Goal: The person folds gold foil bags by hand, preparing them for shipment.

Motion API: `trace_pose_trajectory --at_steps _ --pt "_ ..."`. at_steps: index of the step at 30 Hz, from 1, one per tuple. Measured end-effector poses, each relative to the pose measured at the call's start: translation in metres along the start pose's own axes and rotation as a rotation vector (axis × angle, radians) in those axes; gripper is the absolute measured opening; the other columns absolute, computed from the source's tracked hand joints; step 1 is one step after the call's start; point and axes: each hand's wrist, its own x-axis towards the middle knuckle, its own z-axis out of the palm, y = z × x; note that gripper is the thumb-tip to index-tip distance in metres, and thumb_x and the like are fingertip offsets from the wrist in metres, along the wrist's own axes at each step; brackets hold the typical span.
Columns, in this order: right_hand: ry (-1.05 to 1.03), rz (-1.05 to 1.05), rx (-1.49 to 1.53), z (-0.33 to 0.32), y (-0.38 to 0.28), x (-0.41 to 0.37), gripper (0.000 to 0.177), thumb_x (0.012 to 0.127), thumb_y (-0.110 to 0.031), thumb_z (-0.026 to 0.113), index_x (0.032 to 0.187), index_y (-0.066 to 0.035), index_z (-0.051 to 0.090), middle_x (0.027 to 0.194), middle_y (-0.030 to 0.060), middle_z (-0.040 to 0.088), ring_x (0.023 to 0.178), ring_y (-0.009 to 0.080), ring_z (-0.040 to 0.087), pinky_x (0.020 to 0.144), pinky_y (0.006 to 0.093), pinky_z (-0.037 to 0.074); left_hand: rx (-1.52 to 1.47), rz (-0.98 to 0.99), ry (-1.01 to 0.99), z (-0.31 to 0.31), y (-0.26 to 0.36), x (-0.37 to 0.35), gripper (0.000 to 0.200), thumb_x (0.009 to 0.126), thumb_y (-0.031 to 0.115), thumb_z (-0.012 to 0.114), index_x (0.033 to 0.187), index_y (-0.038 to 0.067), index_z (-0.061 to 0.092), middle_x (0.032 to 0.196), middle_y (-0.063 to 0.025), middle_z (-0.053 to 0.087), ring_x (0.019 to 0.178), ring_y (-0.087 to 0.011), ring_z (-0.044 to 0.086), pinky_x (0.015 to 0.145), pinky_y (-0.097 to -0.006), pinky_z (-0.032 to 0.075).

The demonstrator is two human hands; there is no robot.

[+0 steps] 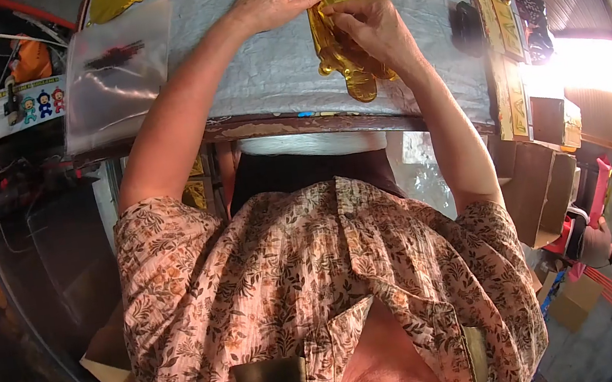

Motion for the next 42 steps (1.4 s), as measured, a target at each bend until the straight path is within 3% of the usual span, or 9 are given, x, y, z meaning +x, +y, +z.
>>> trace_pose_trajectory --at_steps 6,16,18,25,28,30,37,40,42 --pt "-0.042 -0.013 0.009 -0.003 0.002 -0.002 0.028 0.097 -0.011 0.062 0.119 -0.004 0.078 0.079 0.0029 0.073 0.068 0.0063 0.063 0.068 0.0250 0.053 -0.048 -0.024 -0.005 -0.003 0.005 0.000 0.043 0.094 0.027 0.070 0.130 0.003 0.067 0.140 -0.0174 0.064 0.129 -0.0345 0.061 0.108 -0.0445 0.049" --pt "-0.043 0.023 0.143 -0.005 0.009 0.003 0.032 0.094 -0.017 0.061 0.116 -0.003 0.079 0.086 0.0081 0.077 0.075 0.0112 0.067 0.074 0.0302 0.055 -0.008 -0.018 -0.019 -0.003 0.004 0.000 0.043 0.095 0.028 0.070 0.130 0.004 0.068 0.141 -0.0165 0.064 0.131 -0.0345 0.059 0.107 -0.0457 0.048" --pt "-0.097 0.032 0.074 -0.007 0.005 0.001 0.035 0.098 -0.010 0.053 0.123 -0.003 0.076 0.098 0.0038 0.076 0.082 0.0082 0.068 0.077 0.0252 0.056 0.029 -0.013 -0.035 -0.002 0.003 -0.001 0.044 0.095 0.030 0.069 0.131 0.004 0.067 0.142 -0.0163 0.063 0.133 -0.0342 0.058 0.109 -0.0469 0.046" --pt "-0.105 -0.008 0.105 -0.004 0.011 0.004 0.031 0.097 -0.004 0.056 0.120 -0.002 0.077 0.096 0.0047 0.074 0.080 0.0093 0.068 0.078 0.0269 0.056 0.055 -0.025 -0.054 -0.003 0.004 0.000 0.045 0.096 0.031 0.068 0.133 0.007 0.067 0.146 -0.0146 0.061 0.138 -0.0322 0.054 0.110 -0.0481 0.043" --pt "-0.067 -0.071 0.170 -0.002 0.012 0.003 0.026 0.097 -0.012 0.062 0.114 -0.002 0.079 0.088 0.0074 0.078 0.076 0.0105 0.068 0.075 0.0292 0.057 0.093 -0.026 -0.067 -0.003 0.006 -0.001 0.045 0.096 0.032 0.068 0.134 0.008 0.067 0.149 -0.0138 0.059 0.139 -0.0310 0.054 0.111 -0.0481 0.042" --pt "-0.068 0.053 0.073 -0.004 0.006 0.002 0.032 0.097 -0.006 0.058 0.124 -0.004 0.076 0.095 0.0036 0.075 0.081 0.0090 0.068 0.078 0.0274 0.056 0.114 -0.033 -0.072 -0.004 0.006 -0.001 0.044 0.097 0.032 0.067 0.134 0.008 0.067 0.150 -0.0136 0.058 0.140 -0.0304 0.053 0.111 -0.0479 0.041" --pt "-0.022 0.034 0.095 -0.003 0.006 -0.001 0.034 0.097 -0.009 0.060 0.128 -0.005 0.074 0.092 0.0033 0.076 0.077 0.0084 0.066 0.076 0.0280 0.055 0.048 -0.049 -0.028 -0.006 0.017 -0.002 0.044 0.097 0.030 0.067 0.135 0.007 0.066 0.149 -0.0138 0.058 0.140 -0.0314 0.052 0.111 -0.0484 0.042" --pt "-0.003 -0.036 0.042 -0.002 0.014 0.002 0.035 0.096 -0.010 0.060 0.128 -0.006 0.075 0.091 0.0039 0.076 0.074 0.0086 0.064 0.074 0.0279 0.054 -0.116 -0.059 0.198 -0.015 0.027 -0.008 0.036 0.099 0.024 0.067 0.130 0.005 0.068 0.139 -0.0149 0.065 0.133 -0.0332 0.058 0.107 -0.0448 0.047" --pt "0.001 -0.038 0.002 -0.001 0.012 0.001 0.034 0.096 -0.011 0.061 0.127 -0.007 0.075 0.091 0.0045 0.076 0.073 0.0087 0.063 0.074 0.0281 0.054 0.089 -0.018 0.243 -0.023 0.022 -0.020 0.014 0.093 0.010 0.071 0.106 0.004 0.069 0.114 -0.0090 0.071 0.104 -0.0301 0.070 0.092 -0.0391 0.055"
